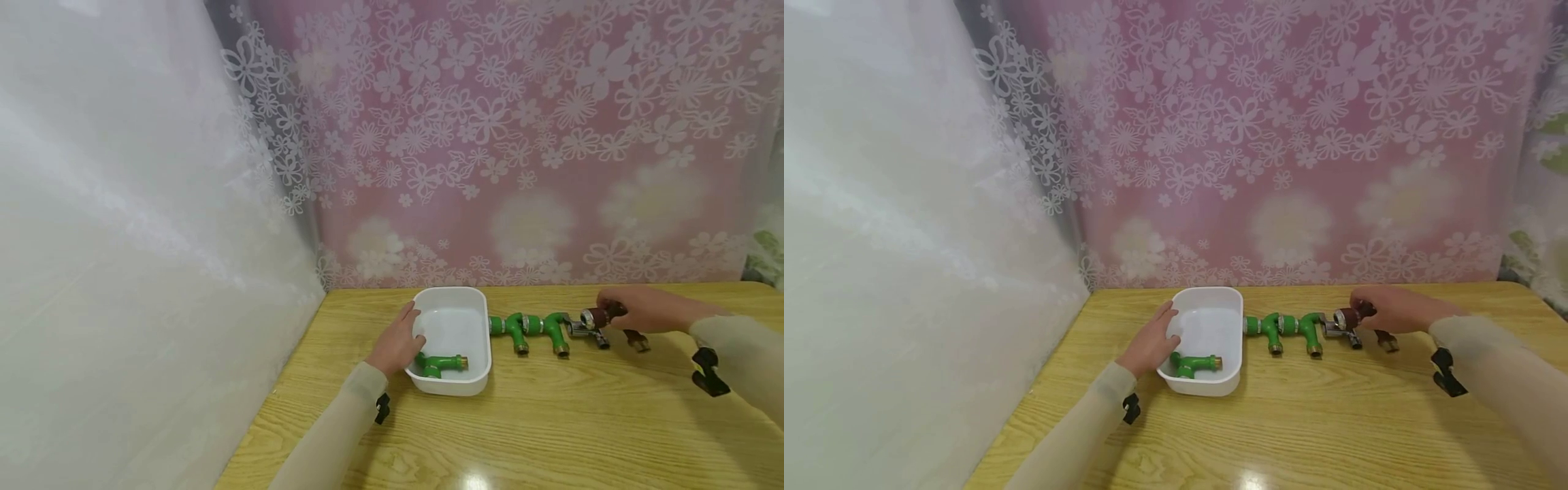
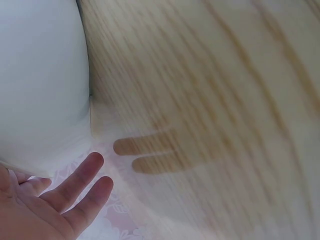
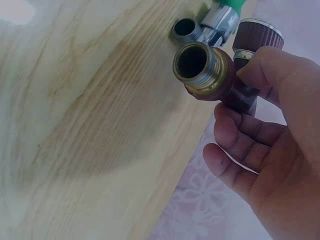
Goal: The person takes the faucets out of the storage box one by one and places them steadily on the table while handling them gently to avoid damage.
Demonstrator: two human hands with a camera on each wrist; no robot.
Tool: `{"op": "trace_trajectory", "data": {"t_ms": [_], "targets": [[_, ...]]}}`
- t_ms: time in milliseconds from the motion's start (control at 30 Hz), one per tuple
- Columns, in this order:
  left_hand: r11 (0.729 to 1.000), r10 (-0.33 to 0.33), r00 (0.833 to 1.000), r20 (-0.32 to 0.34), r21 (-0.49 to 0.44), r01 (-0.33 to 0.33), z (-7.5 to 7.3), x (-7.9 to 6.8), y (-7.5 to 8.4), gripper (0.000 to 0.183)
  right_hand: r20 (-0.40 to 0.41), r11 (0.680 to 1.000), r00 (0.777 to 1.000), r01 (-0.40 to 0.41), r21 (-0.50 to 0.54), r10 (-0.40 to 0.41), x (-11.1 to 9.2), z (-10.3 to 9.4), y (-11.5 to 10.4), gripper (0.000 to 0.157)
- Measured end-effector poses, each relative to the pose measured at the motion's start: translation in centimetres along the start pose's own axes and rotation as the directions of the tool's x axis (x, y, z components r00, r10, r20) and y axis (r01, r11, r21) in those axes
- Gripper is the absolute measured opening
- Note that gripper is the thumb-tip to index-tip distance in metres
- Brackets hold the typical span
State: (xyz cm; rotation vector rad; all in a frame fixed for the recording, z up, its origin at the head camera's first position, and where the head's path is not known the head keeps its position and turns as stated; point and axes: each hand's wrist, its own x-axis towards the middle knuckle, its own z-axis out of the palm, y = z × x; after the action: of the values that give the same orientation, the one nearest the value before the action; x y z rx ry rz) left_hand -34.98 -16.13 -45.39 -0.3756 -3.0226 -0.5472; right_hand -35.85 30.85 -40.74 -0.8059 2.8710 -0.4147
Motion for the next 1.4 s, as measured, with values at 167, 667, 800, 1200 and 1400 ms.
{"op": "trace_trajectory", "data": {"t_ms": [167, 667, 800, 1200, 1400], "targets": [[1.000, -0.002, 1.000, 0.001, -0.006, 0.002, 0.1, 0.0, -0.1, 0.057, -0.013, 1.000, 1.000, -0.009, -0.003, 0.009, -0.5, 0.3, 1.5, 0.020], [1.000, -0.019, 1.000, 0.012, -0.012, 0.019, 0.2, -0.1, 0.1, 0.058, 0.008, 0.998, 0.998, -0.056, -0.029, 0.056, -1.3, 1.2, 4.4, 0.023], [1.000, -0.010, 1.000, 0.005, -0.019, 0.010, 0.1, 0.0, 0.1, 0.058, 0.009, 0.997, 0.998, -0.064, -0.031, 0.064, -1.2, 1.5, 4.8, 0.025], [0.999, -0.038, 0.999, 0.016, 0.012, 0.038, 0.1, 0.0, 0.2, 0.059, 0.027, 0.997, 0.997, -0.071, -0.003, 0.071, -0.7, 2.0, 4.7, 0.027], [0.999, -0.040, 0.999, 0.017, -0.005, 0.041, 0.0, 0.0, 0.2, 0.059, 0.025, 0.997, 0.996, -0.080, -0.003, 0.080, -0.5, 2.4, 5.2, 0.027]]}}
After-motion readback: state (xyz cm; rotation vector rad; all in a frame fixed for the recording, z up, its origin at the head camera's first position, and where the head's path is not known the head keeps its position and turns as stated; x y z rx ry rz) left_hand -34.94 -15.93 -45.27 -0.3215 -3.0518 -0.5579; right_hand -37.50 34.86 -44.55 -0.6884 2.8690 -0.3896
